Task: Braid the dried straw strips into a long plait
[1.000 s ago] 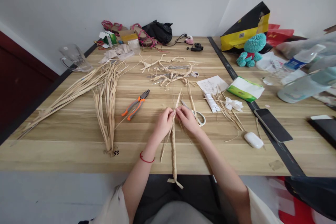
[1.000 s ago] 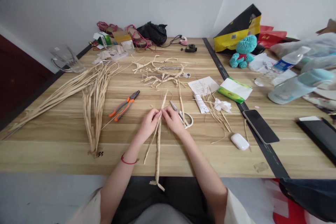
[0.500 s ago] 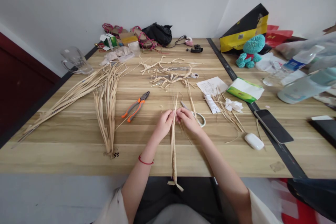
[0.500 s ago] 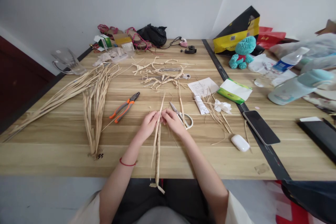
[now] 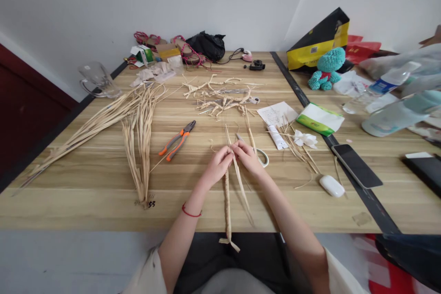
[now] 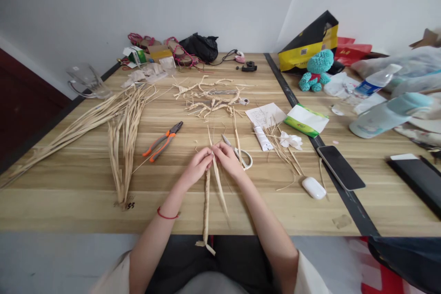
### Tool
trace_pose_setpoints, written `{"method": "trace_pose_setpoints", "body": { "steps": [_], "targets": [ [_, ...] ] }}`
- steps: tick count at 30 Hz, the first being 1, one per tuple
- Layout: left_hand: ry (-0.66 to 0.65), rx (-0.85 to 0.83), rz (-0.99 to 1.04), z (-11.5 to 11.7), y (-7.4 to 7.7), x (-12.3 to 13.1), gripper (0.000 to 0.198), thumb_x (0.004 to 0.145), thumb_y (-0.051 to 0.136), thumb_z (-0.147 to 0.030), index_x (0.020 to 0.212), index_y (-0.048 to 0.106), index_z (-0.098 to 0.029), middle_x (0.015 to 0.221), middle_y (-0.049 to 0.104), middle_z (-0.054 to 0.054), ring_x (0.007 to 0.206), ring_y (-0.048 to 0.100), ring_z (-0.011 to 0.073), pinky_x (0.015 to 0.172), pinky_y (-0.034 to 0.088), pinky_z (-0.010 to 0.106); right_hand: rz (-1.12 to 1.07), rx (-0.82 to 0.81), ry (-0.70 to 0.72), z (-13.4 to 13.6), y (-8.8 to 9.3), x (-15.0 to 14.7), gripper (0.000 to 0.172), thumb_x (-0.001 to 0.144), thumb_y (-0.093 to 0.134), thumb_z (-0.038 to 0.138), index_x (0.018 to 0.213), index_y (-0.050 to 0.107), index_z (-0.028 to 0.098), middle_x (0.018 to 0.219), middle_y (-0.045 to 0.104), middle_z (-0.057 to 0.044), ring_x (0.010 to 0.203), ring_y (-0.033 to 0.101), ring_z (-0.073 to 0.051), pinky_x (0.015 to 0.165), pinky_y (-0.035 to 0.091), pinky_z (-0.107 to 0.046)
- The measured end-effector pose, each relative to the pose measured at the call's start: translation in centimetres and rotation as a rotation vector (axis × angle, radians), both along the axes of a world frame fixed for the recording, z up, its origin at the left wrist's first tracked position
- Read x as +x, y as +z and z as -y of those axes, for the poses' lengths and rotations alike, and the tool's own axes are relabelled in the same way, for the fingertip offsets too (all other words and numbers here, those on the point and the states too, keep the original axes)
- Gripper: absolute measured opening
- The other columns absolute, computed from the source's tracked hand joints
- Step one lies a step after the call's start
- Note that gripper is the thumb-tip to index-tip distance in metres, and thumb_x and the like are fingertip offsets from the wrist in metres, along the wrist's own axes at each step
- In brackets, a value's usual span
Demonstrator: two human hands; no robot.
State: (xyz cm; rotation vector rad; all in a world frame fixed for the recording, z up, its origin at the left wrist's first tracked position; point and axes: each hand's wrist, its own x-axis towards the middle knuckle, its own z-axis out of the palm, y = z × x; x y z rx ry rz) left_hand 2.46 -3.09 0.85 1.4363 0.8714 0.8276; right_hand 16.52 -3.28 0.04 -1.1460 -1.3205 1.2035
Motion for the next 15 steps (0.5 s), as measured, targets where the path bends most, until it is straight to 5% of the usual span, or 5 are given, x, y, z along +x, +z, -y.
{"method": "trace_pose_setpoints", "body": {
  "steps": [6, 15],
  "targets": [
    [-0.031, -0.081, 0.092, 0.08, 0.24, 0.35, 0.022, 0.086, 0.048, -0.037, 0.081, 0.05, -0.016, 0.056, 0.035, -0.006, 0.048, 0.031, 0.0064, 0.046, 0.024, 0.021, -0.003, 0.0, 0.069, -0.04, 0.06, 0.02, 0.036, 0.083, 0.052, 0.05, 0.063, 0.05, 0.02, 0.059, 0.046, 0.004, 0.057, 0.043, -0.012, 0.058, 0.035, -0.025],
    [-0.072, -0.054, -0.023, 0.01, 0.31, 0.26, 0.029, 0.081, 0.055, -0.043, 0.072, 0.049, -0.016, 0.059, 0.04, -0.005, 0.053, 0.035, 0.0069, 0.051, 0.028, 0.021, -0.046, 0.083, -0.104, -0.33, -0.34, 0.23, 0.039, 0.081, 0.058, 0.042, 0.055, 0.04, 0.02, 0.053, 0.035, 0.005, 0.053, 0.033, -0.011, 0.053, 0.028, -0.026]
  ]
}}
